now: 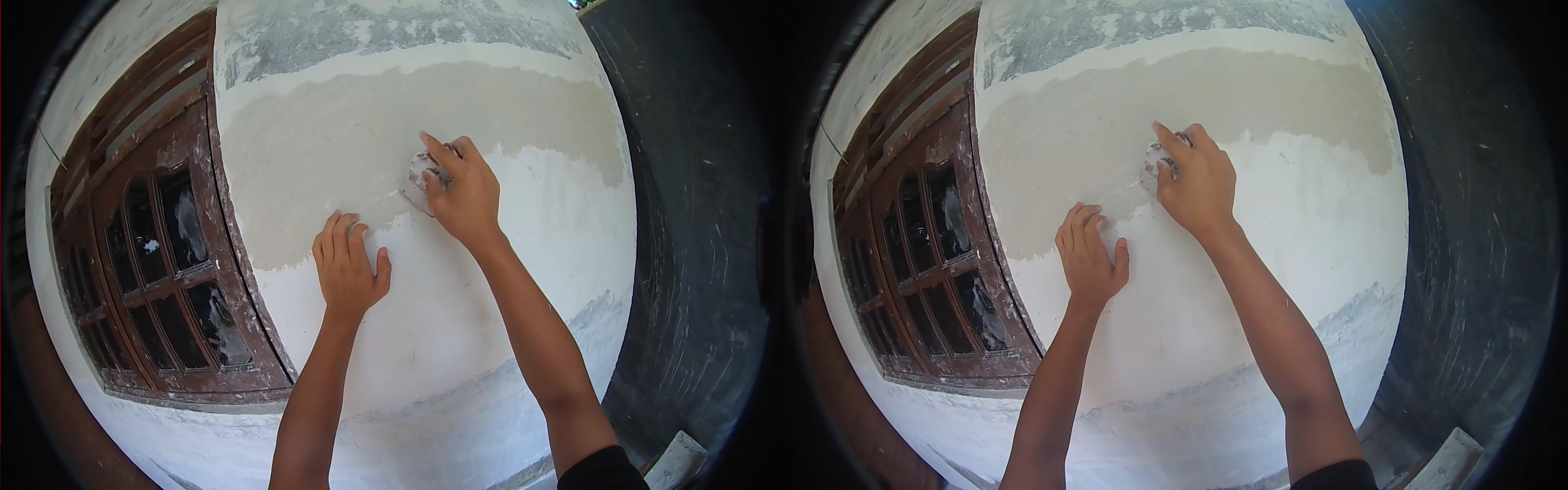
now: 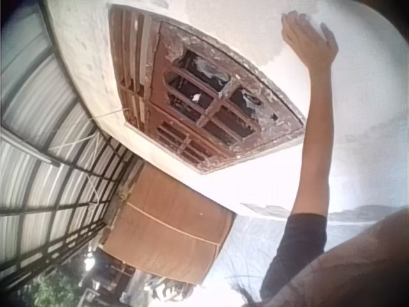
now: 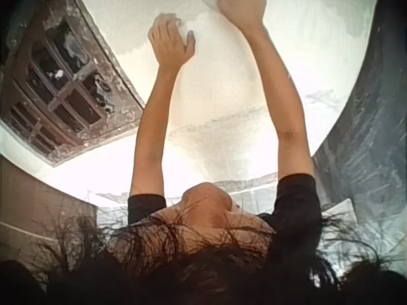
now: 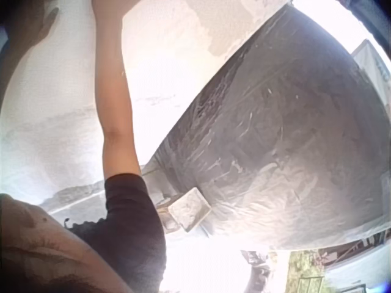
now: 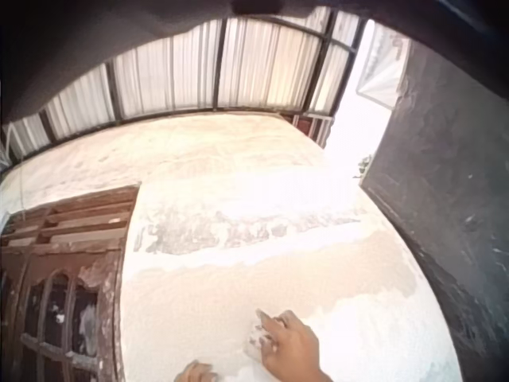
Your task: The person applies plaster or putty from a bucket onto an exterior wall using a scraper to patch the surface.
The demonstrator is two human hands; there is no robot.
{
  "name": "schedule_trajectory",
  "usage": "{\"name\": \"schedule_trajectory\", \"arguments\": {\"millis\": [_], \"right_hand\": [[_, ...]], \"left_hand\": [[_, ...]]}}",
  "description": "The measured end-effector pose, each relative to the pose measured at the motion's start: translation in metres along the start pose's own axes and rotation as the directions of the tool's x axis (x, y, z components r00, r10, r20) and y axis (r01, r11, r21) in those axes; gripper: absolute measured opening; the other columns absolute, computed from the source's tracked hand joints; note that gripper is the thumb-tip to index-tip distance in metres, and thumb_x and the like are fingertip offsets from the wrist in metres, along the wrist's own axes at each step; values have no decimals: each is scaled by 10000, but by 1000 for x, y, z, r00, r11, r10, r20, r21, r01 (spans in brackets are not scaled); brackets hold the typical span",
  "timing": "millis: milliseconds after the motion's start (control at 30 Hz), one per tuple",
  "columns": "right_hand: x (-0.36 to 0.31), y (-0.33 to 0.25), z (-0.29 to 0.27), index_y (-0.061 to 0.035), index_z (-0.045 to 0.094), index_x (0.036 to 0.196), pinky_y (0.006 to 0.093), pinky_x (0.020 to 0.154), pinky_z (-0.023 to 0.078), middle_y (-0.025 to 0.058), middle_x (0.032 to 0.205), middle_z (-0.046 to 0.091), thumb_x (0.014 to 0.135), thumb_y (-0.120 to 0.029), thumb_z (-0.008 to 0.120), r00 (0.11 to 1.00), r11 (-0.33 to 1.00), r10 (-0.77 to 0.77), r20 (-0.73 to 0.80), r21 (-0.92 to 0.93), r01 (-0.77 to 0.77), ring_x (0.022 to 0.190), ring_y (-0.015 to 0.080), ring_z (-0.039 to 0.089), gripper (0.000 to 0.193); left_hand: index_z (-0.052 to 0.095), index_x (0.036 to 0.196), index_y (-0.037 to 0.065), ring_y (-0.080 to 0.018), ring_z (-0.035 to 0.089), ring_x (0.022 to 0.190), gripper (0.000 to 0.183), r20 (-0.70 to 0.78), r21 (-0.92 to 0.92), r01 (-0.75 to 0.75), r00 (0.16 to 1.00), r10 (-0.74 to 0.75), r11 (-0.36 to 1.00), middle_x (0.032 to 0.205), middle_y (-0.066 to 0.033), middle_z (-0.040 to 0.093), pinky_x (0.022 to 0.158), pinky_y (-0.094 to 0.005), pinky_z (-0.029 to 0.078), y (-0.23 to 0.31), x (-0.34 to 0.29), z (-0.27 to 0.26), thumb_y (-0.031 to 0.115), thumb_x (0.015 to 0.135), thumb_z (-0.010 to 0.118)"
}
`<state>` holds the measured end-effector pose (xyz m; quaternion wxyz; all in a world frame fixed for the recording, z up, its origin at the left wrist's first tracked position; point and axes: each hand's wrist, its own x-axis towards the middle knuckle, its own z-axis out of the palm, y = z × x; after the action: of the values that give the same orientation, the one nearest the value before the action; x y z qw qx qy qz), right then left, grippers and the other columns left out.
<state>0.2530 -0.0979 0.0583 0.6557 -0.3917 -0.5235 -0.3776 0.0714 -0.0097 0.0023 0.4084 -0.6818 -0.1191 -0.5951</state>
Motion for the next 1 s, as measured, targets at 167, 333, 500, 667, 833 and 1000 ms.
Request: {"name": "schedule_trajectory", "arguments": {"millis": [167,333,500,667,833,1000], "right_hand": [[27,29,-11,-148,681,1243,370,804,514,73,1024,617,780,-76,692,952,953,283,-119,-78,-293,928,260,646,468],[10,2,6,-145,681,1240,376,801,521,79,1033,627,766,-75,688,986,994,87,141,54,-95,962,257,645,479],[31,26,-13,-184,675,1256,363,850,506,72,1071,614,794,-101,685,925,929,370,-84,-3,-371,997,254,629,469],[21,17,0,-146,666,1263,363,846,509,81,1088,615,788,-104,680,960,965,262,104,3,-263,1027,251,630,476],[24,16,-9,-168,676,1255,380,859,506,85,1089,613,778,-108,691,967,963,256,19,81,-257,1021,256,627,481],[31,29,-8,-207,682,1251,381,857,505,71,1017,597,784,-114,680,924,926,375,73,13,-377,993,258,621,477]], "left_hand": [[498,1156,-4,-404,443,1262,411,-13,4,-1,1000,1,1000,1264,-169,510,1000,-510,322,0,0,-2,175,804,612],[502,1152,-1,-403,441,1263,416,-2,10,-1,1000,1,1000,1264,-168,511,1001,-509,323,-1,-1,-1,176,794,618],[500,1153,3,-401,445,1258,418,-3,7,13,1000,-13,1000,1262,-169,512,999,-509,325,2,1,-3,175,792,619],[496,1162,2,-401,447,1256,424,-14,5,-6,1000,6,1000,1261,-169,513,997,-510,326,0,1,0,176,795,618],[498,1162,-3,-402,444,1263,423,2,4,4,1000,-4,1000,1261,-170,514,997,-509,325,-1,-1,-1,180,800,618],[506,1153,-5,-400,444,1266,414,-9,-6,-2,1000,2,1000,1260,-168,516,999,-508,324,2,1,-1,173,797,619]]}}
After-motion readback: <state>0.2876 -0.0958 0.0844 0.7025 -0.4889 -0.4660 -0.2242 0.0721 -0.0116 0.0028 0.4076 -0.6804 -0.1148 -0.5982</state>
